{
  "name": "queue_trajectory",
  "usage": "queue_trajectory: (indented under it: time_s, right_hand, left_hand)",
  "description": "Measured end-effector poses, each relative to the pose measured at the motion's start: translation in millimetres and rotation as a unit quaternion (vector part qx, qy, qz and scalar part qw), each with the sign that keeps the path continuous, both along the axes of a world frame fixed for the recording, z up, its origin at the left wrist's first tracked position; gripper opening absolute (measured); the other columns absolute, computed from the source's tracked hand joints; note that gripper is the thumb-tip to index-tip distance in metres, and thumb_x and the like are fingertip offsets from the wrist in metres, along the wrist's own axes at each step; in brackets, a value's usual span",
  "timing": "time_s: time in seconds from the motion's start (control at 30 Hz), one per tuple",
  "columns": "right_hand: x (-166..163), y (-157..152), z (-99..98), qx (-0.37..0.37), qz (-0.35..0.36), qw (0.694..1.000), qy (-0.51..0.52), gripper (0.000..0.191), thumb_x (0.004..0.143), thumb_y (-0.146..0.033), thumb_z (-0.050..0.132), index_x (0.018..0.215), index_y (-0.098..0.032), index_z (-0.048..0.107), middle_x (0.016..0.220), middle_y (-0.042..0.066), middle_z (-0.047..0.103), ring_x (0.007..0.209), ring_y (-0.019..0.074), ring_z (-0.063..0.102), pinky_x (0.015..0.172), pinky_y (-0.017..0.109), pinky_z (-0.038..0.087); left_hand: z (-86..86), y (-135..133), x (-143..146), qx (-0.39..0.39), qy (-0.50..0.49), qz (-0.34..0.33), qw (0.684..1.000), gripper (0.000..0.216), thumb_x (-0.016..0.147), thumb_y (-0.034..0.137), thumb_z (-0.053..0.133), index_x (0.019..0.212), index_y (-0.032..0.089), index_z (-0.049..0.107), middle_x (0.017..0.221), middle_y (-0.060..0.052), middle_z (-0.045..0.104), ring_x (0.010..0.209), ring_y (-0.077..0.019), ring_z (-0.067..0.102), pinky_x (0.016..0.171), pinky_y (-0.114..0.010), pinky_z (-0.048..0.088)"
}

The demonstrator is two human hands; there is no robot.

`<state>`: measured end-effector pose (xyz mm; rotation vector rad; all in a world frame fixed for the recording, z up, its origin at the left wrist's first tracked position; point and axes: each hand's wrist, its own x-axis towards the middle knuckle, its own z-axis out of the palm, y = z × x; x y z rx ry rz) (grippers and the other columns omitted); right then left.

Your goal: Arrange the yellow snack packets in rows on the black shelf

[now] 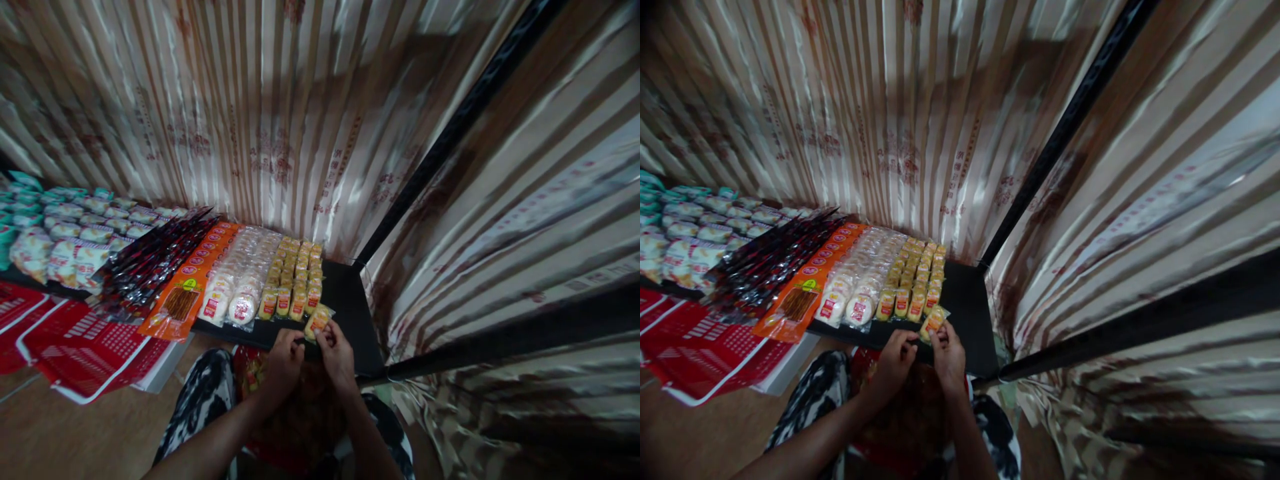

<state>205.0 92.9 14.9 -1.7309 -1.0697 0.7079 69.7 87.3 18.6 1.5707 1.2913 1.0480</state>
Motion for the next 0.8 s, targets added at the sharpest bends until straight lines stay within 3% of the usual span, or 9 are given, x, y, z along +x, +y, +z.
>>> queue_trajectory:
  time_s: [0.13, 0.37, 0.53, 0.67, 0.8]
  right_hand:
    - [6.6, 18.6, -9.9, 0.003, 0.006, 0.999, -0.037, 0.050, 0.071, -0.046, 0.052, 0.110, -0.015, 0.059, 0.082, 0.005, 0.065, 0.067, 0.0170, 0.061, 0.064, 0.029, 0.049]
    - [5.0, 32.2, -13.4, 0.024, 0.007, 0.991, -0.132, 0.045, 0.074, -0.041, 0.049, 0.110, -0.015, 0.059, 0.091, 0.008, 0.062, 0.076, 0.0191, 0.061, 0.071, 0.031, 0.050]
    - [0.6, 32.7, -15.9, 0.058, 0.013, 0.988, -0.144, 0.049, 0.078, -0.038, 0.048, 0.122, -0.017, 0.052, 0.095, 0.009, 0.059, 0.077, 0.0191, 0.060, 0.069, 0.031, 0.051]
    - [-2.9, 30.6, -21.9, 0.068, 0.008, 0.987, -0.143, 0.046, 0.080, -0.039, 0.046, 0.121, -0.020, 0.053, 0.104, 0.010, 0.056, 0.077, 0.0180, 0.059, 0.064, 0.029, 0.052]
    - [-3.4, 30.0, -23.8, 0.063, -0.002, 0.988, -0.142, 0.045, 0.079, -0.039, 0.047, 0.119, -0.020, 0.052, 0.097, 0.008, 0.057, 0.075, 0.0185, 0.058, 0.063, 0.029, 0.050]
  left_hand:
    - [-3.2, 8.6, 10.4, 0.083, 0.018, -0.053, 0.995, 0.024, 0.080, 0.016, 0.044, 0.098, 0.018, 0.058, 0.102, -0.007, 0.057, 0.097, -0.0182, 0.054, 0.088, -0.031, 0.044]
    - [-15.6, 28.5, 15.9, 0.103, 0.070, -0.049, 0.991, 0.030, 0.080, 0.016, 0.043, 0.104, 0.018, 0.059, 0.112, -0.009, 0.058, 0.108, -0.0216, 0.051, 0.098, -0.037, 0.040]
    - [-22.6, 33.0, 15.4, 0.123, 0.096, -0.061, 0.986, 0.032, 0.082, 0.015, 0.040, 0.107, 0.018, 0.059, 0.113, -0.009, 0.058, 0.109, -0.0203, 0.052, 0.097, -0.036, 0.042]
    - [-24.5, 33.2, 14.0, 0.162, 0.121, -0.063, 0.977, 0.032, 0.086, 0.013, 0.034, 0.104, 0.018, 0.059, 0.107, -0.008, 0.060, 0.102, -0.0173, 0.054, 0.093, -0.032, 0.045]
    - [-23.1, 35.5, 10.1, 0.259, 0.210, -0.067, 0.940, 0.031, 0.089, 0.015, 0.035, 0.105, 0.018, 0.060, 0.102, -0.009, 0.062, 0.097, -0.0198, 0.056, 0.086, -0.035, 0.049]
